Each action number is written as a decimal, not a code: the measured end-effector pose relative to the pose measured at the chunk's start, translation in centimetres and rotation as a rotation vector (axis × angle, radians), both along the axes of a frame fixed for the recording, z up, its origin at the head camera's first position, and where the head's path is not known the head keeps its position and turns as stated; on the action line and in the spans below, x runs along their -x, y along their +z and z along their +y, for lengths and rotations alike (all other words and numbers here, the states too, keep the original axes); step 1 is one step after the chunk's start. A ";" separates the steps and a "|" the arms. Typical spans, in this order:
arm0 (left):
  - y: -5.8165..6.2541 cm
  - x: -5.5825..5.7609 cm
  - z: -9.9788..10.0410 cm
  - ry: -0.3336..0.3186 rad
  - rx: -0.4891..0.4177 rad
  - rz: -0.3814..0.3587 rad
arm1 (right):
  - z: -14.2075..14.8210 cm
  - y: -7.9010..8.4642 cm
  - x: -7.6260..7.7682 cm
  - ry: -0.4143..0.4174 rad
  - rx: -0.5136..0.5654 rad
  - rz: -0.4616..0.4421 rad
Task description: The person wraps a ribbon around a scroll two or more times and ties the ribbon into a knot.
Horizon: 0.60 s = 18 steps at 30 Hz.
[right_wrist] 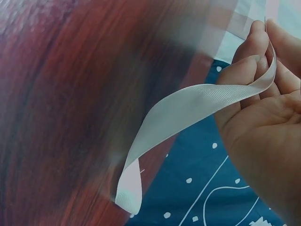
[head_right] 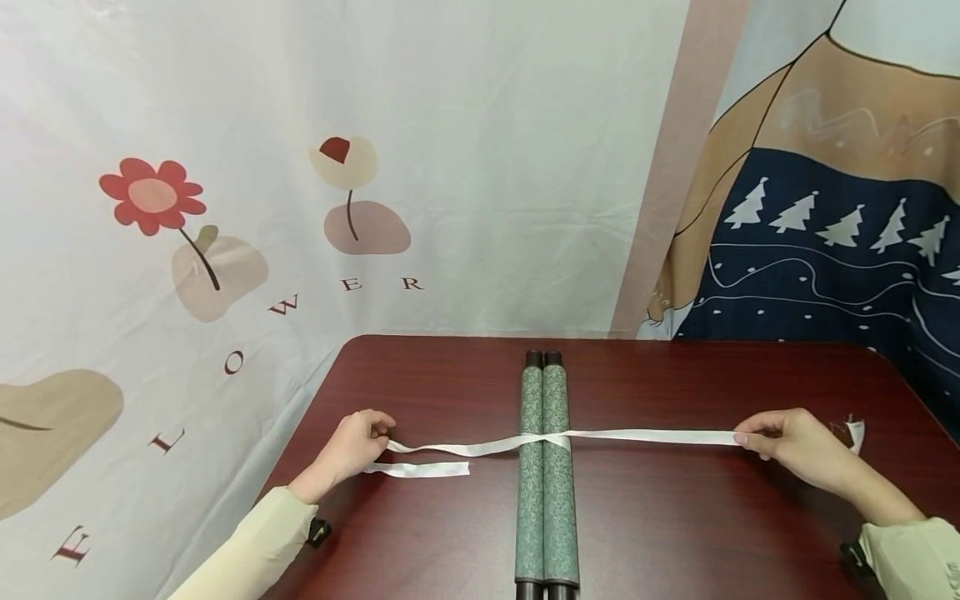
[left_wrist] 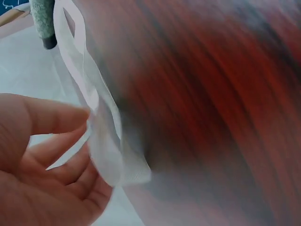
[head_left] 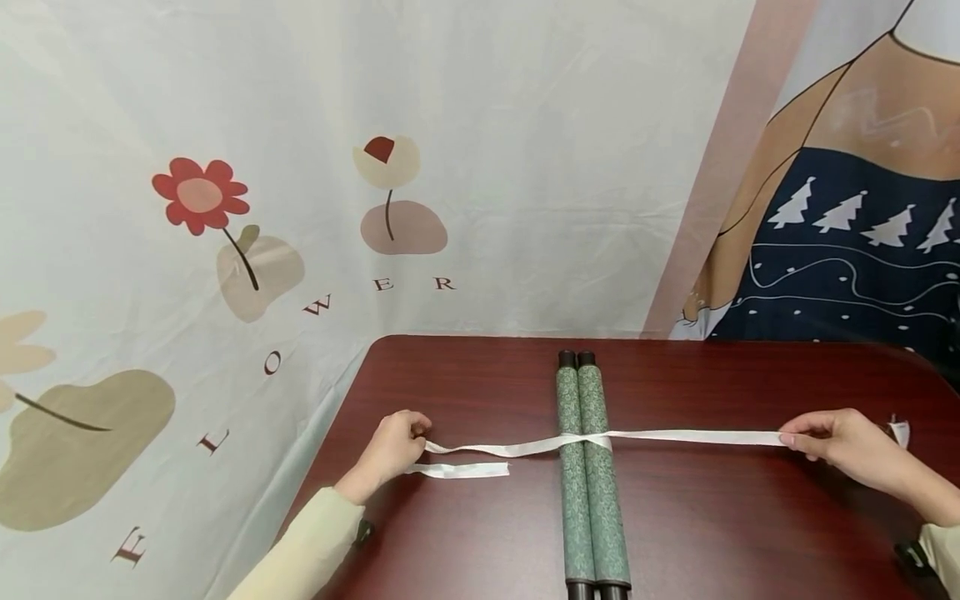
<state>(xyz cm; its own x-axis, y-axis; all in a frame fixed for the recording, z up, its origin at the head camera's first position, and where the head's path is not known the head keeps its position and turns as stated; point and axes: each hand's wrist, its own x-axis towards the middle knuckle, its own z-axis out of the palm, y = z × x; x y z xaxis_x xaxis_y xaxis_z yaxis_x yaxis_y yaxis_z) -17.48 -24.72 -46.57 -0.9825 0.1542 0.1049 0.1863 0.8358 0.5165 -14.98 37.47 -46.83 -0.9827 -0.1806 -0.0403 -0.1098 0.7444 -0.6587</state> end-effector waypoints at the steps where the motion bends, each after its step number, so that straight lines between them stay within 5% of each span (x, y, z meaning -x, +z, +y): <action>1: 0.0 0.0 0.3 0.000 -0.008 0.026 | 0.0 0.0 0.0 -0.001 -0.003 -0.002; 7: 0.9 0.2 3.2 -0.029 -0.102 0.138 | -0.1 0.2 -0.1 -0.013 -0.010 -0.006; 18: 1.0 -1.0 9.8 -0.250 -0.100 0.112 | 0.0 0.0 -0.1 -0.016 -0.019 -0.013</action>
